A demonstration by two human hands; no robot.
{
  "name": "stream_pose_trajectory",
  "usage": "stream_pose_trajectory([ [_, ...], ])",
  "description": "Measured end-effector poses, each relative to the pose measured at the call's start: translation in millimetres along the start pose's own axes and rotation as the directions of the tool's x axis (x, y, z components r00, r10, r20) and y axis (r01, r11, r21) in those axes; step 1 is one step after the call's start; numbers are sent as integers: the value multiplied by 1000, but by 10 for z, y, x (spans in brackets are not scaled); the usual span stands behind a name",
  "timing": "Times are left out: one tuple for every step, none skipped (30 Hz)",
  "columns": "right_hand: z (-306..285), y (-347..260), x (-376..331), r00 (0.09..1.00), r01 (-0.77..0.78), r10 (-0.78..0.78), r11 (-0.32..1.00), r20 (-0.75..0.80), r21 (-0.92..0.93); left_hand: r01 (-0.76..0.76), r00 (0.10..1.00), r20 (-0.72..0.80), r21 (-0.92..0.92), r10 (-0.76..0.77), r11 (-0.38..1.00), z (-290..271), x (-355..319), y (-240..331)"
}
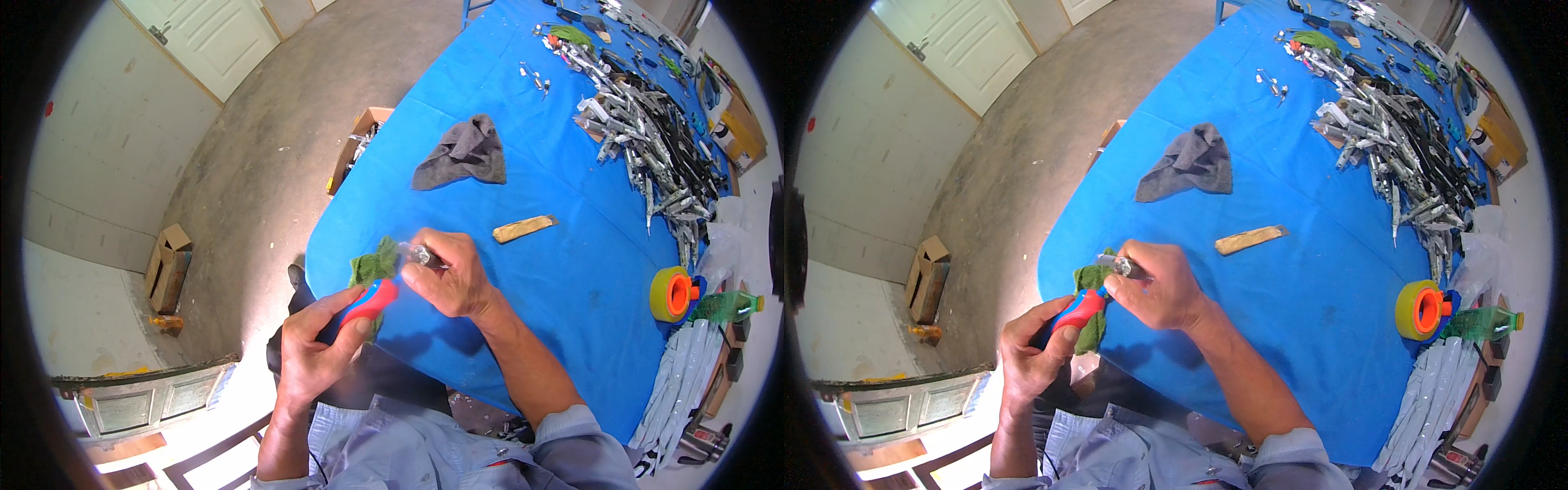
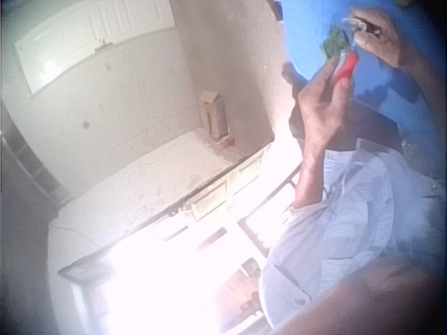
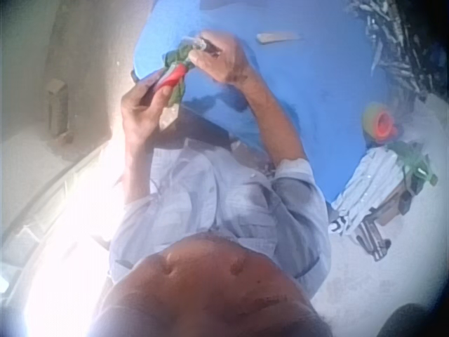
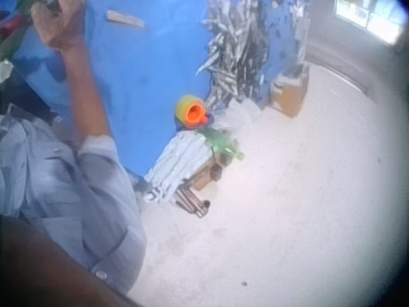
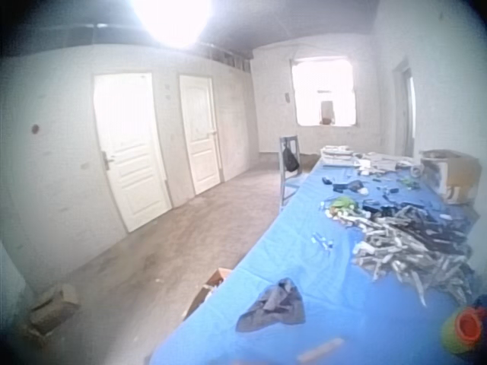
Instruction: The person wipes a small component with a cloth and inserts it into a clear plastic syringe-like object, then uses a blue-handled tool to manipulate a wire on the assembly.
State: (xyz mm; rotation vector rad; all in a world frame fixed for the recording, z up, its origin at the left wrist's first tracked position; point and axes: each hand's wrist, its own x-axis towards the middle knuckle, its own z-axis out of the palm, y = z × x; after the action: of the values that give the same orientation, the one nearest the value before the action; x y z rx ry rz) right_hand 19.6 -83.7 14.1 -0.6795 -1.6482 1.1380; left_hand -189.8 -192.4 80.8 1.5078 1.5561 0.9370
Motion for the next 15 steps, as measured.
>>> stream_pose_trajectory([
  [-2,-3,1,1000,0,0,1000,0,-4,-32,999,-13,24,32,999,12,-5,-26],
  [2,-5,4,1000,2,-3,1000,-6,-9,-63,998,-25,48,64,997,29,-11,-55],
  [7,-7,7,1000,5,-6,1000,-12,-14,-94,995,-36,72,97,993,36,-15,-69],
  [10,-7,8,1000,8,-8,1000,-18,-19,-108,993,-41,84,111,991,38,-16,-69],
  [13,-13,9,1000,4,-4,1000,-15,-16,-122,991,-46,96,126,988,40,-17,-69],
  [16,-24,10,1000,-1,1,1000,-12,-13,-135,989,-50,107,141,985,42,-18,-69],
  [15,-26,6,1000,-7,6,1000,-11,-9,-145,988,-43,105,150,984,43,-16,-72],
  [11,-18,2,1000,-4,4,1000,-9,-6,-154,987,-36,101,158,983,42,-14,-76],
  [6,-6,-1,1000,-1,1,1000,-8,-2,-163,986,-29,98,167,982,41,-12,-80],
  [2,-2,0,1000,2,-2,1000,-6,1,-165,985,-30,86,168,982,41,-14,-88],
  [2,-3,-1,1000,-1,1,1000,-4,5,-167,985,-32,75,170,983,45,-19,-102],
  [4,-6,-3,1000,-3,3,1000,-3,9,-169,985,-33,63,171,984,48,-21,-109],
  [6,-3,-6,1000,-7,7,1000,0,13,-124,992,-28,53,125,991,46,-20,-98],
  [5,1,-5,1000,-3,3,1000,0,4,-78,997,-23,43,79,996,42,-21,-70],
  [4,5,-2,1000,2,-2,1000,1,-5,-32,999,-16,34,32,999,40,-22,-43],
])
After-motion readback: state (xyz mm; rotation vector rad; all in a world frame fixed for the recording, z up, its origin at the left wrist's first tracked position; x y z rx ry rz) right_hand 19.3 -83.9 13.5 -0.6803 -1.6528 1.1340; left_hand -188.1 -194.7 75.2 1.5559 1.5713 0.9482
